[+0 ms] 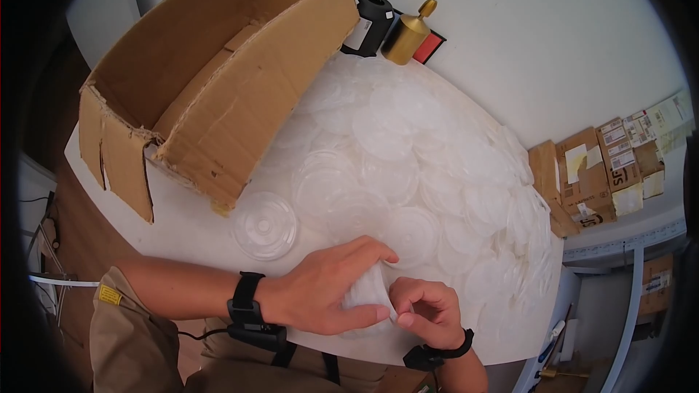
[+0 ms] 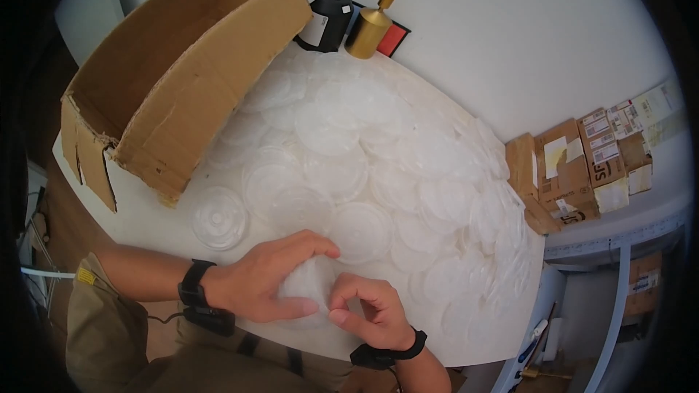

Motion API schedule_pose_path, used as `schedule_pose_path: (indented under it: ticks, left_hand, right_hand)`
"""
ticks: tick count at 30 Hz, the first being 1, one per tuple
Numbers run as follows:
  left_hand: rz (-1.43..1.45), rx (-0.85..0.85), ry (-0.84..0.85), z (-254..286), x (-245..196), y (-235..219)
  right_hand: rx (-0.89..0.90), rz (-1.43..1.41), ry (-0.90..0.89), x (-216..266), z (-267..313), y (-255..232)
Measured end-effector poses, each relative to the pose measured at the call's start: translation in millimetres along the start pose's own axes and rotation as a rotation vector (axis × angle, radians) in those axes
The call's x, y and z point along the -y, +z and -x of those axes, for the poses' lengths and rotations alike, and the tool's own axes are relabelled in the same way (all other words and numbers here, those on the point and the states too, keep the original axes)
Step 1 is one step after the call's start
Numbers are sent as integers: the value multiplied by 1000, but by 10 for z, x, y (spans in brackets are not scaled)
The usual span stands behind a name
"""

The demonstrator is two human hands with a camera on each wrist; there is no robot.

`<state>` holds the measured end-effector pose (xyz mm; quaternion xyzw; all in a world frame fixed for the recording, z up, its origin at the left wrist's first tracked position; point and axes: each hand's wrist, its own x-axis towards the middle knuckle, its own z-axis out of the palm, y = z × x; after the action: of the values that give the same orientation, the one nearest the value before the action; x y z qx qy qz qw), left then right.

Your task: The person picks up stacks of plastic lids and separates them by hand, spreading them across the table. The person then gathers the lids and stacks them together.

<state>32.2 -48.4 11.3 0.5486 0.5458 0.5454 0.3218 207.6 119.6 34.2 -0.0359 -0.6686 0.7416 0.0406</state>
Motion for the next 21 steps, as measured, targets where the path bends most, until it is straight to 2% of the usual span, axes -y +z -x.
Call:
schedule_pose_path:
  ticks: [4, 10, 15, 21]
  left_hand:
    - [70, 48, -62, 21, 26, -31]
    - [104, 61, -33, 27, 48, -29]
    - [83, -30, 73, 18, 90, 4]
    - [72, -24, 62, 19, 75, 5]
  right_hand:
    - [14, 28, 15, 13, 3, 13]
    - [27, 33, 22, 9, 8, 8]
    - [44, 41, 19, 1, 3, 4]
    - [42, 35, 36, 14, 16, 7]
